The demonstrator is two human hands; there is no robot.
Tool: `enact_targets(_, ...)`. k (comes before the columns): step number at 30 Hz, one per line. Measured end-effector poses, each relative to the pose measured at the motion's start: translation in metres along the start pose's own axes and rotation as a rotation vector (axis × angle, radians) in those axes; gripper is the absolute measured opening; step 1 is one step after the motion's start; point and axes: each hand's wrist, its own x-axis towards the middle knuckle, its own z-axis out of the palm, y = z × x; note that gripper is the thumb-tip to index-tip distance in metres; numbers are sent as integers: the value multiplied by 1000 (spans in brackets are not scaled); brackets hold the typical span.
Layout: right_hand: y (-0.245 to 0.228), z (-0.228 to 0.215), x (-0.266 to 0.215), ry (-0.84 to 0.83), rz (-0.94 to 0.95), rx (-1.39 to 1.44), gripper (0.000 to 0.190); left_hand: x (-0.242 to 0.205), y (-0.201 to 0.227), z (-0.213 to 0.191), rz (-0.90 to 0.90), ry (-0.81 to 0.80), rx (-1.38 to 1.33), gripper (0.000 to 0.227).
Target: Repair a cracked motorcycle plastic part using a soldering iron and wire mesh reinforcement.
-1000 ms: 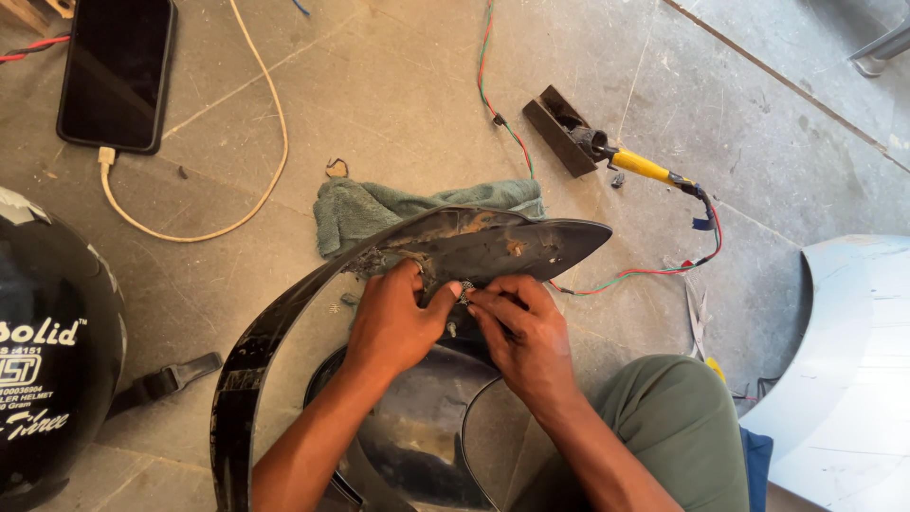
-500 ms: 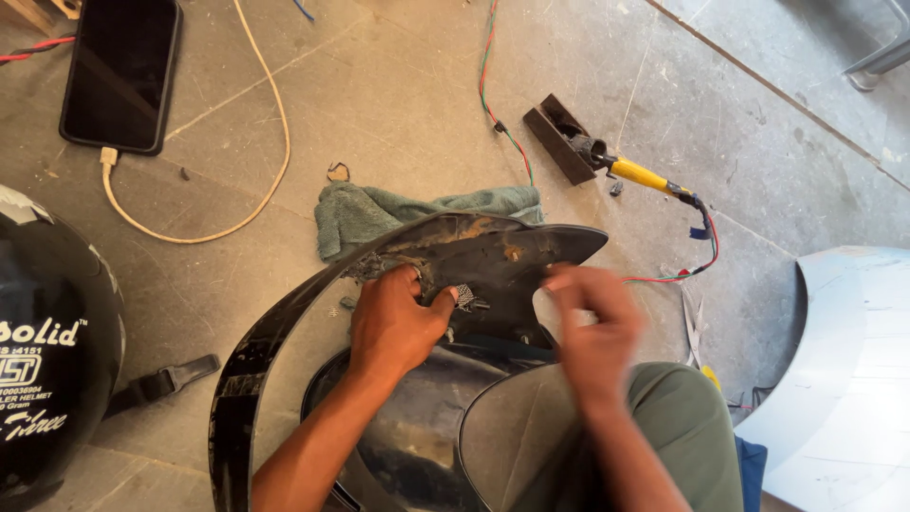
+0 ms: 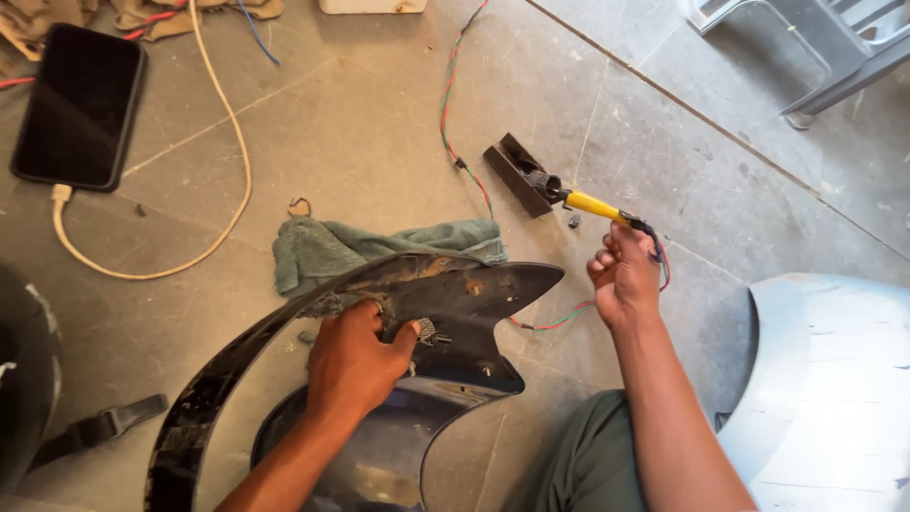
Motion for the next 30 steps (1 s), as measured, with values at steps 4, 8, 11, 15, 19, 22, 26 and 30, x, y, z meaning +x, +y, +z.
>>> enact_targets(4,-14,52,-31,-23,-61,-220,47,-5,2,5,41,84,33,44)
enact_targets(8,-10,50,-23,-118,-211,-367,41,-12,7,12,25,66,47,45)
enact_targets(11,-11,44,-21,-91,-316,-396,27,-17,8,22,83,91,60,47)
enact_targets(15,-26,35,-30,-27,-432,-403,17,-25,7,23,108,105,95,49)
enact_targets(19,-54,-5,-58,152,-527,-374,21,-27,1,21,55,62,73,49)
enact_targets(22,-74,-38,-102,73,-646,-253,19,-27,-7,24,143,136,10,48)
enact_targets(26,-89,-52,-188,-185,-563,-127,21,-29,-10,19,151,106,8,45)
enact_targets(30,-85,-62,-236,-283,-531,-290,22,-29,-11,20,178,117,-29,44)
